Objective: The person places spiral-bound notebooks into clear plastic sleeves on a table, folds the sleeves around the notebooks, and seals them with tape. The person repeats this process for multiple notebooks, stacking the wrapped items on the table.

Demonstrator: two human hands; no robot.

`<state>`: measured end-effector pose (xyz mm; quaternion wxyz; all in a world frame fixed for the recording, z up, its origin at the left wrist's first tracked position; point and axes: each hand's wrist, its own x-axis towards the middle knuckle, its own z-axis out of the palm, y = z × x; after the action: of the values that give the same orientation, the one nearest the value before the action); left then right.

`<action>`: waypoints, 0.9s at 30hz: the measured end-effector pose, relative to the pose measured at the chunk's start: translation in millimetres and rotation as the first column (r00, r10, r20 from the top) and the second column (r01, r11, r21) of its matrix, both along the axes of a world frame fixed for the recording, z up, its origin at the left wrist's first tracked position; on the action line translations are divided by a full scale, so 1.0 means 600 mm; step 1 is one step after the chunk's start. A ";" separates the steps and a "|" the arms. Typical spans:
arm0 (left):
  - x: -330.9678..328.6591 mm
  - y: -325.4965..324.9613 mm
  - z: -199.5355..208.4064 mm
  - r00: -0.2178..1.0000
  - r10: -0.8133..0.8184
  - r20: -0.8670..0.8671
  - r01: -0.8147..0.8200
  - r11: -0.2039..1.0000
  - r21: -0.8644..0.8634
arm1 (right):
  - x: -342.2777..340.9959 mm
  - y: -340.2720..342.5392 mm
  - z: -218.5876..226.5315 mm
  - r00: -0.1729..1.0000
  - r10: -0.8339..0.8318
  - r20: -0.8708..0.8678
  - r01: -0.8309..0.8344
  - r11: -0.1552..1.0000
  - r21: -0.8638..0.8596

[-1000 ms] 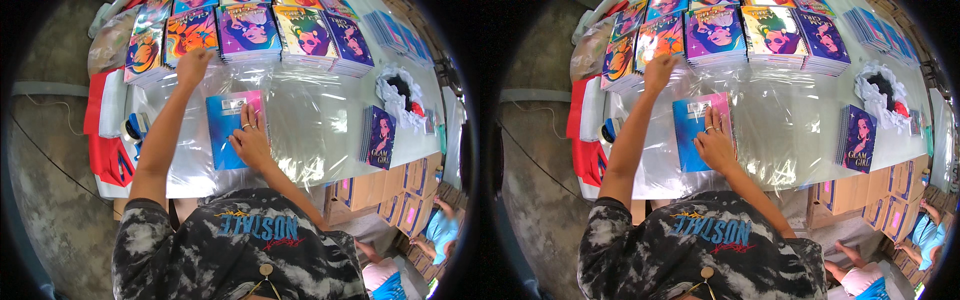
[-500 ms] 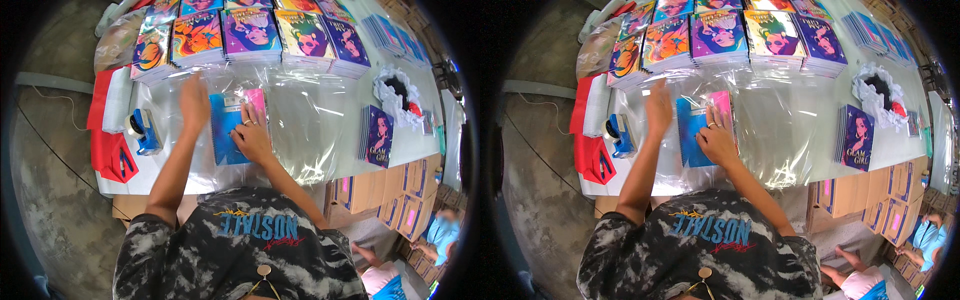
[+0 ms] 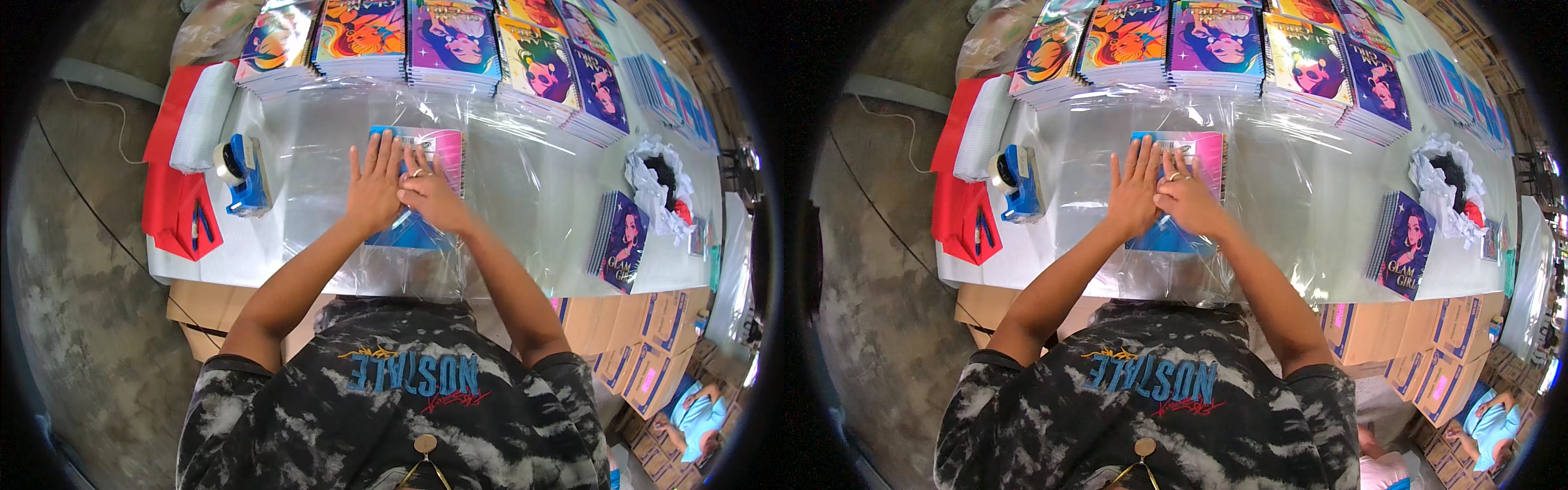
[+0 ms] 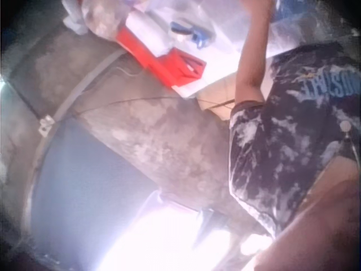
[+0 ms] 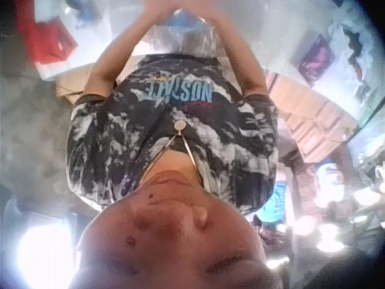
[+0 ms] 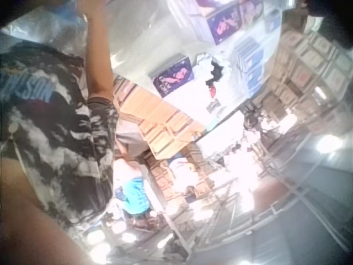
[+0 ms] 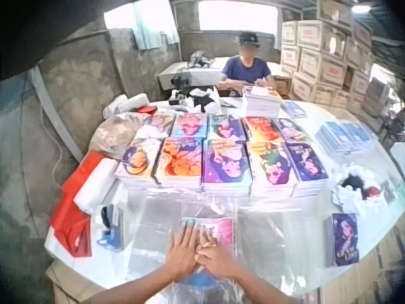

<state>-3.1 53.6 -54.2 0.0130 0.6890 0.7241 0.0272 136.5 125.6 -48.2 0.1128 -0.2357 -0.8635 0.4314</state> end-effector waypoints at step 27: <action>-0.232 -0.198 0.095 0.542 0.451 0.709 -0.793 0.552 0.256 | -0.015 0.010 0.063 0.918 0.004 0.396 -0.055 0.992 0.118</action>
<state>-142.3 -65.4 2.8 0.0169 0.2956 0.8473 0.4409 127.2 131.3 -10.5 -0.0552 -0.2973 -0.8974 0.3212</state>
